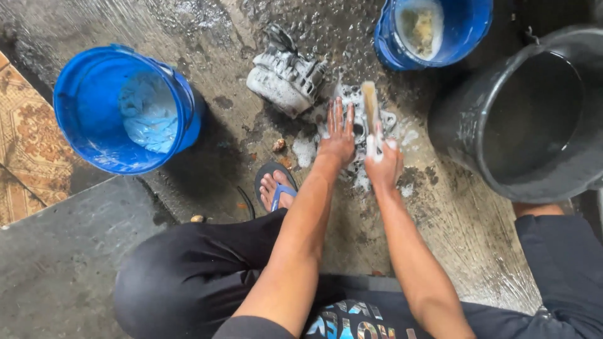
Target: Scrubbing and rinsing an alternator housing to remove dirt and grease using a brush and soapy water.
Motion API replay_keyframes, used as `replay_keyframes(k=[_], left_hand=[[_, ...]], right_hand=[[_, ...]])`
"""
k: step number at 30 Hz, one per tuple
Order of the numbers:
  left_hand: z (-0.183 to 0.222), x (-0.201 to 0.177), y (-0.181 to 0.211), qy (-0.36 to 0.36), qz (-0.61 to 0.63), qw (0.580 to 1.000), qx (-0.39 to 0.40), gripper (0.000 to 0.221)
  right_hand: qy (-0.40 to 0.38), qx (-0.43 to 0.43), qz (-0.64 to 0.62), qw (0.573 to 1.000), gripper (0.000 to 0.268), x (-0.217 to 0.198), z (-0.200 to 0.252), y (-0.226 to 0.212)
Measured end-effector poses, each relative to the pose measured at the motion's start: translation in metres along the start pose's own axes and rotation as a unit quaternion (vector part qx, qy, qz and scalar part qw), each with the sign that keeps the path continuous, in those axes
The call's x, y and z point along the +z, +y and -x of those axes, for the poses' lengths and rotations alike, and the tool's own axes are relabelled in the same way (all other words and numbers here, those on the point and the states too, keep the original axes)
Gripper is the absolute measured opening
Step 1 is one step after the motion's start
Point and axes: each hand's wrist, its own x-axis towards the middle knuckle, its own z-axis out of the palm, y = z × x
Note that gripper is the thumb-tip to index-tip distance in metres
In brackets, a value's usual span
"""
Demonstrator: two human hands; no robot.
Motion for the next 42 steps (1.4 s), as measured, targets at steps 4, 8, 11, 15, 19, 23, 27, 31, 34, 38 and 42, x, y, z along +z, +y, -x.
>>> replay_keyframes(k=[4, 8, 11, 15, 19, 23, 27, 31, 34, 38, 42], left_hand=[[0.023, -0.027, 0.008, -0.017, 0.021, 1.0, -0.002, 0.093], [0.017, -0.023, 0.007, -0.024, 0.023, 0.999, 0.0, 0.099], [0.024, -0.03, 0.009, -0.017, 0.016, 1.0, 0.005, 0.097], [0.033, -0.044, 0.016, -0.017, -0.01, 1.0, 0.018, 0.097], [0.03, -0.043, 0.014, -0.021, -0.058, 0.998, 0.029, 0.1], [0.032, -0.046, 0.015, -0.014, -0.097, 0.995, 0.036, 0.099], [0.04, -0.053, 0.017, -0.03, -0.062, 0.997, 0.022, 0.103], [0.045, -0.055, 0.02, -0.021, -0.122, 0.991, 0.042, 0.097], [0.036, -0.047, 0.015, -0.022, -0.143, 0.987, 0.062, 0.098], [0.038, -0.049, 0.016, -0.028, -0.095, 0.994, 0.04, 0.1], [0.008, -0.014, 0.007, -0.006, -0.052, 0.998, 0.025, 0.109]], right_hand=[[0.003, 0.167, -0.349, 0.922, 0.027, -0.081, 0.061, -0.029], [0.063, 0.077, 0.102, 0.99, 0.037, -0.038, 0.059, 0.056], [0.135, -0.045, -0.017, 0.99, 0.037, -0.088, 0.013, -0.004], [0.234, -0.177, -0.124, 0.948, 0.013, -0.205, -0.058, -0.083], [0.2, -0.175, -0.082, 0.96, 0.025, -0.225, -0.149, -0.009], [0.033, -0.096, 0.072, 0.992, 0.041, -0.184, -0.2, 0.068], [-0.091, -0.077, 0.112, 0.987, 0.05, -0.158, -0.204, 0.109], [0.153, -0.189, 0.135, 0.961, 0.024, -0.188, -0.195, 0.077], [0.162, -0.242, -0.023, 0.957, 0.017, -0.243, -0.171, -0.001], [0.177, -0.234, -0.054, 0.954, 0.027, -0.262, -0.126, -0.045], [0.13, -0.141, -0.199, 0.961, 0.016, -0.201, -0.065, -0.07]])
